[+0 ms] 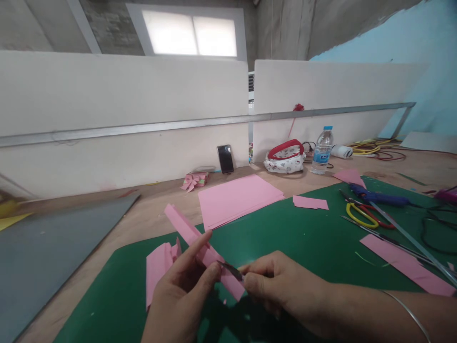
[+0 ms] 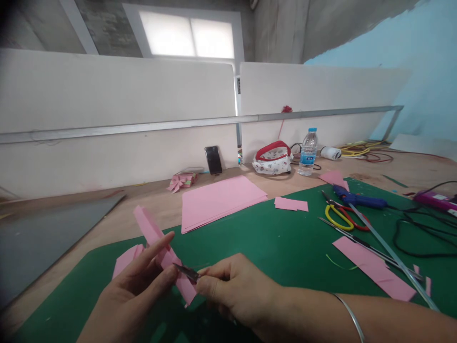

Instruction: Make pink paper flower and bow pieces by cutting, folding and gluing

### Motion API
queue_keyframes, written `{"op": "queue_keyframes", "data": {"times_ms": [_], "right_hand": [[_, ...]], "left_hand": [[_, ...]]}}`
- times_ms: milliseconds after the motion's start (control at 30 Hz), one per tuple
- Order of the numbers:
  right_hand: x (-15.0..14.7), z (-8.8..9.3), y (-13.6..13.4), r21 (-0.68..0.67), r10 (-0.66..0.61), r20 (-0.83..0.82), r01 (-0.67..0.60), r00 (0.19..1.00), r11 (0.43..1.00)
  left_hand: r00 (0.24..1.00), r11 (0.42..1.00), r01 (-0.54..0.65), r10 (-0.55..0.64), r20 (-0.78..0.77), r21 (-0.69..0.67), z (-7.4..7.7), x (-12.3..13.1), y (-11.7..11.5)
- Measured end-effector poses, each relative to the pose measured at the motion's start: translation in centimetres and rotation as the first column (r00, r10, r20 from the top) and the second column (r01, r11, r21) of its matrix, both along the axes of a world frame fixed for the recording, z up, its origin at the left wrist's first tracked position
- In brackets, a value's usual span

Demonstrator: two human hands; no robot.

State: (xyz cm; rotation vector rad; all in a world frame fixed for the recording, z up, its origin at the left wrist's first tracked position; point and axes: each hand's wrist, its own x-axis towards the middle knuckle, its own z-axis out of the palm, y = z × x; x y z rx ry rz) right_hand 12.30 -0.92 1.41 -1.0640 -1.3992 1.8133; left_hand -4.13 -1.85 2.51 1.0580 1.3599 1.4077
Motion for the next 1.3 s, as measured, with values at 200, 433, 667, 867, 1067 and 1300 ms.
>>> {"op": "queue_keyframes", "data": {"times_ms": [200, 433, 667, 867, 1067, 1300], "right_hand": [[0.0, 0.5, -0.2, 0.027, 0.027, -0.013, -0.026, 1.000, 0.999], [-0.1, 0.6, -0.4, 0.071, 0.030, -0.081, -0.024, 0.996, 0.997], [-0.2, 0.3, -0.5, 0.084, 0.032, -0.112, -0.023, 0.993, 0.996], [-0.4, 0.3, -0.4, 0.015, 0.001, -0.060, 0.000, 0.998, 1.000], [-0.4, -0.1, -0.4, 0.011, -0.003, -0.046, 0.004, 0.999, 1.000], [-0.3, 0.0, -0.6, 0.034, 0.014, -0.042, -0.013, 0.999, 0.999]], "left_hand": [[1.000, 1.000, -0.020, 0.020, -0.004, -0.020, 0.2, 0.4, -0.3], [1.000, 0.998, -0.019, 0.020, 0.018, -0.054, -0.1, 0.5, -0.4], [0.999, 0.996, 0.019, -0.015, 0.050, -0.087, -0.2, 0.4, -0.4], [0.996, 0.991, 0.031, -0.020, 0.086, -0.133, -0.7, 0.3, -0.1], [0.996, 0.996, 0.011, -0.003, 0.092, -0.085, -1.1, 0.4, 0.0], [0.995, 0.994, 0.019, -0.008, 0.098, -0.109, -0.8, 0.5, -0.2]]}}
